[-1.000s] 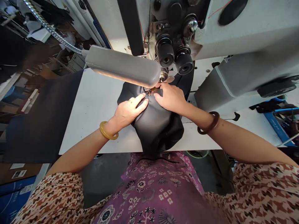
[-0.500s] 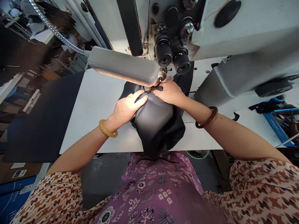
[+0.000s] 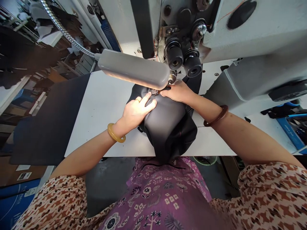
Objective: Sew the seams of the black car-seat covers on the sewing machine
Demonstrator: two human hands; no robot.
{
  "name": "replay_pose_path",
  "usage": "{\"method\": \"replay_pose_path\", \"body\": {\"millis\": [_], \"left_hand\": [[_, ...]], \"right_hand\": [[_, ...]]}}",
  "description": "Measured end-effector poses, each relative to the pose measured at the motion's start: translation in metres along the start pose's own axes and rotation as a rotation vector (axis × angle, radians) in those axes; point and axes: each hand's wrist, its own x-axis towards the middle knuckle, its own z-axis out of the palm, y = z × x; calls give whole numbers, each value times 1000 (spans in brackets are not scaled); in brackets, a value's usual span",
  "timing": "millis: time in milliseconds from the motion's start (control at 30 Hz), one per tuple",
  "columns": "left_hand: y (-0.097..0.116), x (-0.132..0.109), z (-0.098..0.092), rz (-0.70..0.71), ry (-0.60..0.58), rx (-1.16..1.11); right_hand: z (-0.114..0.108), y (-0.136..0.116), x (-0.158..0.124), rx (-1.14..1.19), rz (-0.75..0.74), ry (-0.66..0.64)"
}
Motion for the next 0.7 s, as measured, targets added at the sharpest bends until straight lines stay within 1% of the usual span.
{"method": "replay_pose_path", "body": {"millis": [167, 300, 433, 633, 700], "left_hand": [[3, 0, -4, -20, -24, -48], [2, 0, -2, -4, 4, 15], [2, 0, 1, -15, 20, 24], [4, -2, 0, -10, 73, 64], [4, -3, 1, -5, 77, 75]], "right_hand": [[0, 3, 3, 25, -3, -28], [1, 2, 3, 7, 5, -20], [1, 0, 4, -19, 20, -28], [-2, -1, 5, -59, -125, -54], [-3, -2, 6, -87, -164, -28]]}}
